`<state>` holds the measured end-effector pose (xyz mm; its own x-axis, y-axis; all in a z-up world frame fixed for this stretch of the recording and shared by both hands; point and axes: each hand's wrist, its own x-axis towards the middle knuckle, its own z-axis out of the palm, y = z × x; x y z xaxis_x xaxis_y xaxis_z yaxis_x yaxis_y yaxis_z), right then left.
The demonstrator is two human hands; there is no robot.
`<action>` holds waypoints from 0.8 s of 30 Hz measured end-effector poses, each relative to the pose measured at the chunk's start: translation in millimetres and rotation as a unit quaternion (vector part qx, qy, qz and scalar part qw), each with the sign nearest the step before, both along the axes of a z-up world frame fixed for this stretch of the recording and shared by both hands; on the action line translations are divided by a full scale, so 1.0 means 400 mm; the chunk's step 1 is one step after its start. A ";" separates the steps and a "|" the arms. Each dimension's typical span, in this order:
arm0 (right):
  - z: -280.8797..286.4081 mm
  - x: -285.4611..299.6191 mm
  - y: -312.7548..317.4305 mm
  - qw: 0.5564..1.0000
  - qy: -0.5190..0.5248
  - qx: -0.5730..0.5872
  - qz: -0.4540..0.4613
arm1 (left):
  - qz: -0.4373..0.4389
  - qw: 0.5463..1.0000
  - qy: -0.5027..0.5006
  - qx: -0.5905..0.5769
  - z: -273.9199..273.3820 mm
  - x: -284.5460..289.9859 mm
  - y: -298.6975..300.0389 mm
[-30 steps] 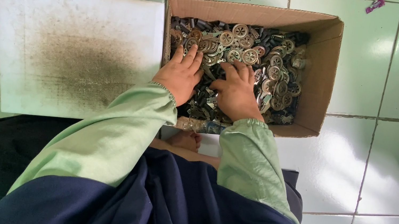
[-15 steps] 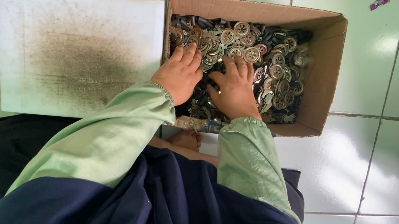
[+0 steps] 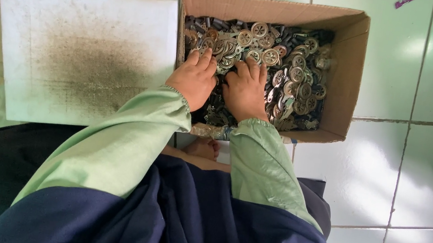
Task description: The person selects several metal components from a box, places them onto a white board, and then puts them into a small plastic bag.
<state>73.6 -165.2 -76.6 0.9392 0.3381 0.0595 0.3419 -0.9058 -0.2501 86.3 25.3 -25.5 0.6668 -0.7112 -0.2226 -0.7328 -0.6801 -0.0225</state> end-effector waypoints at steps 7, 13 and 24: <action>0.096 -0.044 0.000 0.995 -0.075 0.064 -0.014 | 0.033 0.981 -0.039 -0.187 0.065 -0.021 0.031; 0.205 -0.117 0.104 0.972 -0.061 0.225 0.006 | 0.139 0.931 -0.063 -0.331 0.019 -0.130 0.112; 0.151 -0.166 0.490 0.984 -0.010 0.162 -0.072 | 0.218 0.890 -0.204 -0.344 -0.024 -0.214 0.464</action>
<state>7.2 30.8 -16.4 0.9734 0.1625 0.1615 0.2243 -0.8195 -0.5274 0.5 211.0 -35.0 0.8391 -0.2392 0.4886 -0.4214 -0.8537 0.3058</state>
